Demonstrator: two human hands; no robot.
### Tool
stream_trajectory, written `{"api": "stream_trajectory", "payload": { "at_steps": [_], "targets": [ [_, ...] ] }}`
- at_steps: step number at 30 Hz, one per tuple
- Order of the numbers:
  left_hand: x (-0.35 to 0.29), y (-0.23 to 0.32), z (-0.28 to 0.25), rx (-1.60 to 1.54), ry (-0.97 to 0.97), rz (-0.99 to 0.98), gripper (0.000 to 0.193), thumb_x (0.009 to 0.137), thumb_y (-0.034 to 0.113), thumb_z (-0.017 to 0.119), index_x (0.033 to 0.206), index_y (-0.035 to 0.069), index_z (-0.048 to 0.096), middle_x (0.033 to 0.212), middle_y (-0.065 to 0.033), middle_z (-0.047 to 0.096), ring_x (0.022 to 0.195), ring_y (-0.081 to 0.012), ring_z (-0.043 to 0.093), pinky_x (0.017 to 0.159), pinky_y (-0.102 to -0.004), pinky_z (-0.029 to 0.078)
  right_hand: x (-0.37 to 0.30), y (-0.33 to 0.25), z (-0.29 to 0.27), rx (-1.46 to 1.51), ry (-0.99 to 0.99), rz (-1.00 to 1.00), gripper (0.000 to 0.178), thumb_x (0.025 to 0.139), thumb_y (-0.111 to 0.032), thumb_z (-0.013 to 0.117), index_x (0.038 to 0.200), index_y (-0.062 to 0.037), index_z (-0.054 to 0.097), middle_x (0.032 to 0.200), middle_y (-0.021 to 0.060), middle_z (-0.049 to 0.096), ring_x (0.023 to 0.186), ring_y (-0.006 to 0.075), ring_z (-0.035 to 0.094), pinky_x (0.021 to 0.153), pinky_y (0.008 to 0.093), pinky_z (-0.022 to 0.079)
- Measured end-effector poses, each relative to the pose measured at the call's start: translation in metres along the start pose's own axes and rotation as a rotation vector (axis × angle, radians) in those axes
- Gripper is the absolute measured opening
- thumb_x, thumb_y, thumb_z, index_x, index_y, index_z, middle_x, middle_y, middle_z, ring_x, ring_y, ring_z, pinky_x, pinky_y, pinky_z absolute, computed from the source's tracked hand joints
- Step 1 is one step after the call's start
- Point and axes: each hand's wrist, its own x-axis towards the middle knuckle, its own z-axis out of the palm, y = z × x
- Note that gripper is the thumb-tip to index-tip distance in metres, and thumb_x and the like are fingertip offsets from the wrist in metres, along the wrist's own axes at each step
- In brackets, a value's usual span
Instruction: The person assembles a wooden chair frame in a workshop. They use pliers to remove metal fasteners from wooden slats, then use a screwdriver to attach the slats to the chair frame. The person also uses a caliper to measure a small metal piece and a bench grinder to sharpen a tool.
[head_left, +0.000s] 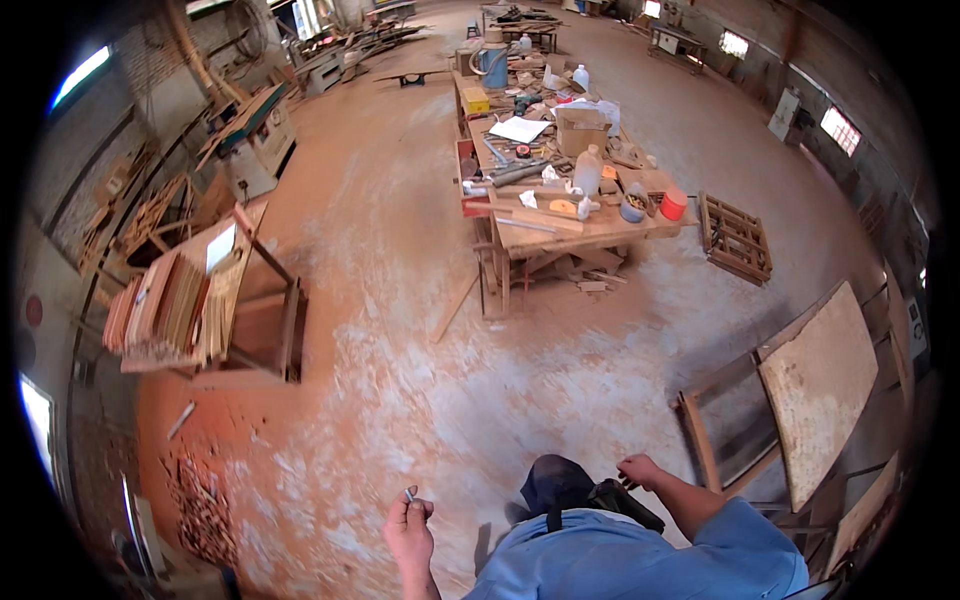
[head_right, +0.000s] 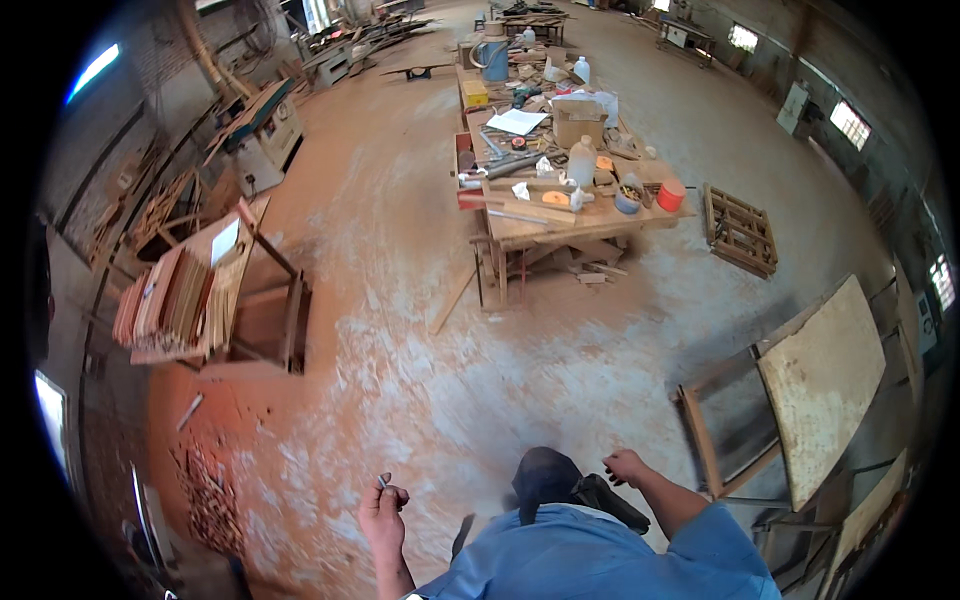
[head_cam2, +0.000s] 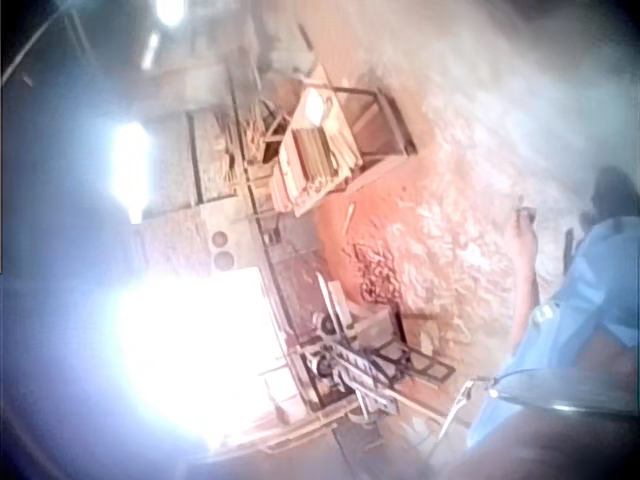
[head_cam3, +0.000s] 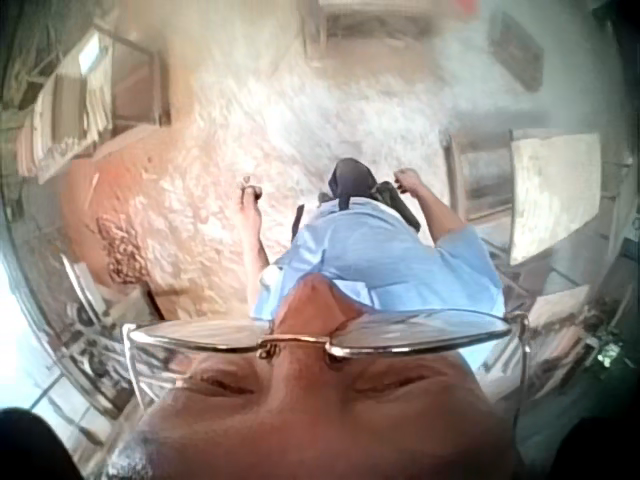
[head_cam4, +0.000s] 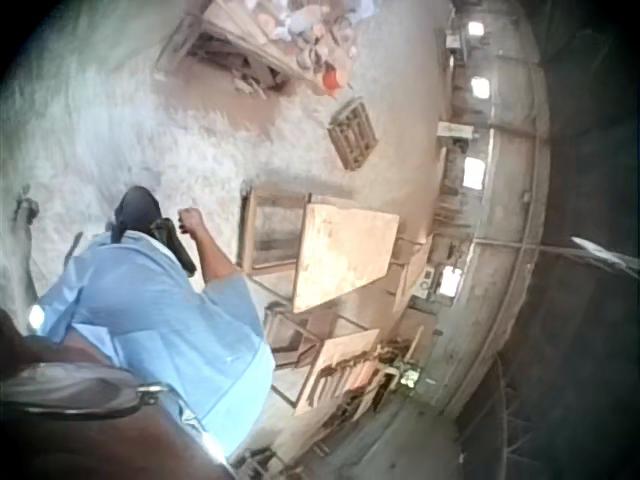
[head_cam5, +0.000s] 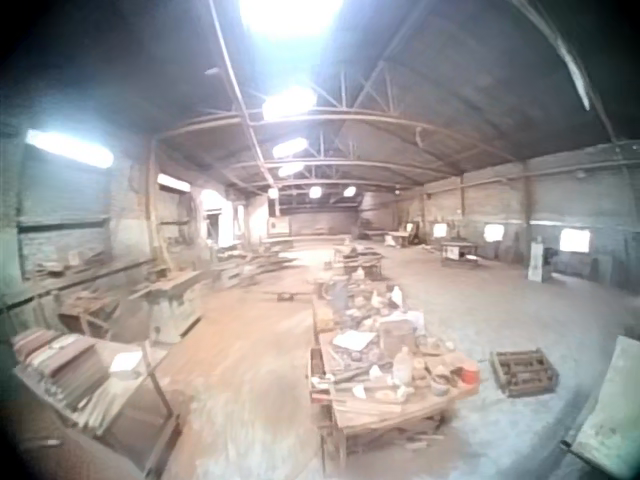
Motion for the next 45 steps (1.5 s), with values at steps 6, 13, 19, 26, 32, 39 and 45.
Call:
{"api": "stream_trajectory", "payload": {
  "at_steps": [6, 13, 19, 26, 32, 39, 45],
  "targets": [
    [0.224, 0.018, 0.009, 0.023, 0.068, -0.101, 0.021, 0.101, 0.013, 0.05, 0.112, -0.001, 0.061, 0.065, 0.0014, 0.049, 0.056, -0.007, 0.049, 0.051, -0.0236, 0.045, 0.12, -0.139, 0.035, 0.072, -0.006, 0.062, 0.03, 0.093, -0.025, 0.056, 0.099, 0.0027, 0.066, 0.088, 0.0154, 0.067, 0.067, 0.0268, 0.066, 0.056, 0.0398, 0.057],
    [0.447, 0.091, 0.023, 0.081, 0.09, -0.099, 0.023, 0.103, 0.024, 0.051, 0.103, 0.003, 0.06, 0.058, 0.0021, 0.043, 0.046, -0.0054, 0.041, 0.04, -0.0213, 0.032, 0.233, -0.457, 0.08, 0.164, -0.053, -0.222, 0.028, 0.093, -0.027, 0.058, 0.084, -0.0011, 0.064, 0.073, 0.0082, 0.062, 0.055, 0.0176, 0.06, 0.048, 0.0339, 0.051],
    [0.651, 0.087, 0.034, 0.005, 0.017, -0.095, 0.021, 0.102, 0.02, 0.052, 0.099, 0.001, 0.06, 0.058, -0.0004, 0.047, 0.045, -0.0071, 0.041, 0.04, -0.022, 0.033, 0.266, -0.737, 0.085, 0.252, -0.026, -0.513, 0.022, 0.098, -0.022, 0.055, 0.088, -0.003, 0.062, 0.068, 0.0033, 0.059, 0.055, 0.013, 0.055, 0.048, 0.0288, 0.046],
    [0.898, 0.119, 0.061, 0.03, -0.238, -0.092, 0.019, 0.1, 0.016, 0.053, 0.092, 0.001, 0.061, 0.057, -0.0011, 0.05, 0.046, -0.0072, 0.044, 0.042, -0.0213, 0.035, 0.34, -0.861, 0.12, 0.527, 0.125, -0.3, 0.024, 0.099, -0.024, 0.054, 0.09, -0.0036, 0.063, 0.073, 0.0038, 0.062, 0.057, 0.0137, 0.059, 0.051, 0.0277, 0.049],
    [1.059, 0.174, 0.104, 0.059, -0.333, -0.004, 0.02, 0.1, 0.017, 0.054, 0.087, 0.003, 0.06, 0.054, 0.0012, 0.047, 0.044, -0.0051, 0.041, 0.041, -0.0209, 0.033, 0.382, -0.949, 0.121, 0.643, 0.192, -0.245, 0.027, 0.099, -0.024, 0.053, 0.083, -0.003, 0.061, 0.068, 0.0038, 0.06, 0.056, 0.014, 0.058, 0.049, 0.0285, 0.049],
    [1.201, 0.193, 0.171, 0.141, -0.427, 0.021, 0.027, 0.1, 0.02, 0.053, 0.08, 0.004, 0.058, 0.05, 0.0018, 0.043, 0.041, -0.0044, 0.035, 0.038, -0.0215, 0.028, 0.494, -1.031, 0.107, 0.83, 0.261, -0.177, 0.023, 0.097, -0.021, 0.053, 0.085, -0.003, 0.061, 0.072, 0.0046, 0.06, 0.057, 0.0146, 0.059, 0.049, 0.0291, 0.05],
    [1.322, 0.223, 0.272, 0.257, -0.441, -0.045, 0.023, 0.101, 0.023, 0.05, 0.096, 0.002, 0.059, 0.054, 0.0011, 0.043, 0.042, -0.0062, 0.036, 0.038, -0.022, 0.027, 0.587, -1.093, 0.092, 0.945, 0.287, -0.158, 0.024, 0.094, -0.022, 0.053, 0.093, -0.0001, 0.063, 0.078, 0.0087, 0.063, 0.06, 0.0154, 0.06, 0.049, 0.0308, 0.051]
  ]
}}
